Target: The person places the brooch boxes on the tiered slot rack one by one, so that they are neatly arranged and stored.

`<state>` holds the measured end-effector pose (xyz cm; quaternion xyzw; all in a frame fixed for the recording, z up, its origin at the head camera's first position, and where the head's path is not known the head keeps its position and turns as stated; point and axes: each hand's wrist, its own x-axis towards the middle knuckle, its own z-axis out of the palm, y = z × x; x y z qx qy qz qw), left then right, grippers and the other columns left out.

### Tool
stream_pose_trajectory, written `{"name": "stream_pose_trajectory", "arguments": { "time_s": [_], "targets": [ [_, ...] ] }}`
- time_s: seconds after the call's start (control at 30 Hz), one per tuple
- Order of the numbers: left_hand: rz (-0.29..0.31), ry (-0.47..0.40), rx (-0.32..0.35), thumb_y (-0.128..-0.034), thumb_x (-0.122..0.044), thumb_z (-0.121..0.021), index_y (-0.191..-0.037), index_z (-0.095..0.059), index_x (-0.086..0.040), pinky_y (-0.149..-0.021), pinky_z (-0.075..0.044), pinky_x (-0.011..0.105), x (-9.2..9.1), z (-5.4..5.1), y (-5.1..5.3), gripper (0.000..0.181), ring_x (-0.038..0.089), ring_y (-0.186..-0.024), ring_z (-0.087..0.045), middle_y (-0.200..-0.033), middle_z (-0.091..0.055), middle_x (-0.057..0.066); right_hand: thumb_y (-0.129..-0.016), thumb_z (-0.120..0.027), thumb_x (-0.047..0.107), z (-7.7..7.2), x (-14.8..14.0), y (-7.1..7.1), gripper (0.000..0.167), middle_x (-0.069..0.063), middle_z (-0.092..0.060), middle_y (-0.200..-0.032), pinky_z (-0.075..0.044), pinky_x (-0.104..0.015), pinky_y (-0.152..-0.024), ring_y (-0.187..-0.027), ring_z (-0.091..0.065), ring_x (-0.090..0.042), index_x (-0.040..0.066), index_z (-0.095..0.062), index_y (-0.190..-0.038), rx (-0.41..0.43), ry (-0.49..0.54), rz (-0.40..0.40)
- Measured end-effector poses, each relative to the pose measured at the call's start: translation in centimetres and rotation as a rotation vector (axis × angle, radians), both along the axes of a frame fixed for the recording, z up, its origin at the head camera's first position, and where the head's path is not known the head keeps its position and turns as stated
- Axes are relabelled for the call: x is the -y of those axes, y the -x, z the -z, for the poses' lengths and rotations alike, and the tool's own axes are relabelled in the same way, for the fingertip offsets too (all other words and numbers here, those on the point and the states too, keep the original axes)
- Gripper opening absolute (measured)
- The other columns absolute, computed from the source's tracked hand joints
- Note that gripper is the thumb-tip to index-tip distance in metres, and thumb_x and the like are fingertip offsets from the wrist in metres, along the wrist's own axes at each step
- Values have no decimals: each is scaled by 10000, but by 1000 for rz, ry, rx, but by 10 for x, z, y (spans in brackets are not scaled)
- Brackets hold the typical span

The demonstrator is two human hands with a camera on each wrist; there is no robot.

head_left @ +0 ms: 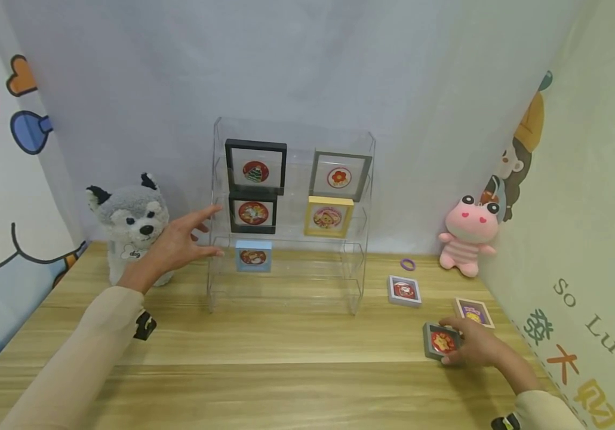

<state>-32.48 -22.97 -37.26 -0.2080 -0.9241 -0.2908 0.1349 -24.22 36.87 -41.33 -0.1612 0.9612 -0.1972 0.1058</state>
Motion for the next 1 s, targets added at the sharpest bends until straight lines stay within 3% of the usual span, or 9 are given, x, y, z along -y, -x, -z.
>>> {"name": "stream_pose_trajectory", "arguments": {
  "time_s": [0.13, 0.37, 0.6, 0.83, 1.0],
  "targets": [
    [1, -1, -8, -801, -218, -852, -1571, -329, -144, -890, -550, 541, 0, -1, 1, 934, 379, -1108, -615, -1514, -444, 230, -659, -921, 148, 0, -1, 1, 781, -362, -603, -1214, -512, -448, -832, -1009, -610, -355, -116, -557, -1297, 10, -3, 7],
    [-1, -1, -18, -797, -217, -855, -1567, -336, -138, -887, -549, 545, 1, -1, 1, 931, 381, -1100, -618, -1511, -446, 233, -672, -925, 189, 1, -2, 5, 808, -321, -621, -1196, -500, -472, -872, -1028, -594, -340, -129, -547, -1311, 33, -19, 12],
    [0, -2, -23, -796, -214, -856, -1559, -348, -126, -878, -552, 544, 1, 0, 0, 921, 394, -1098, -622, -1522, -435, 233, -641, -946, 238, 4, 1, 4, 817, -276, -578, -1123, -497, -465, -813, -972, -557, -310, -43, -553, -1300, -8, -35, 37],
    [-5, 1, -11, -804, -234, -850, -1567, -338, -146, -883, -545, 548, 0, 1, 0, 923, 391, -1111, -615, -1528, -431, 225, -617, -957, 210, 11, 0, 1, 811, -230, -607, -1132, -499, -503, -861, -1021, -590, -335, -24, -492, -1239, -89, 48, -24],
    [-7, 3, -21, -798, -231, -855, -1565, -343, -147, -872, -550, 542, 0, 1, 1, 926, 386, -1102, -623, -1520, -444, 226, -646, -940, 197, 15, -3, 0, 810, -258, -606, -1165, -505, -514, -849, -1038, -601, -357, 8, -454, -1266, -91, 103, -22]
  ]
}}
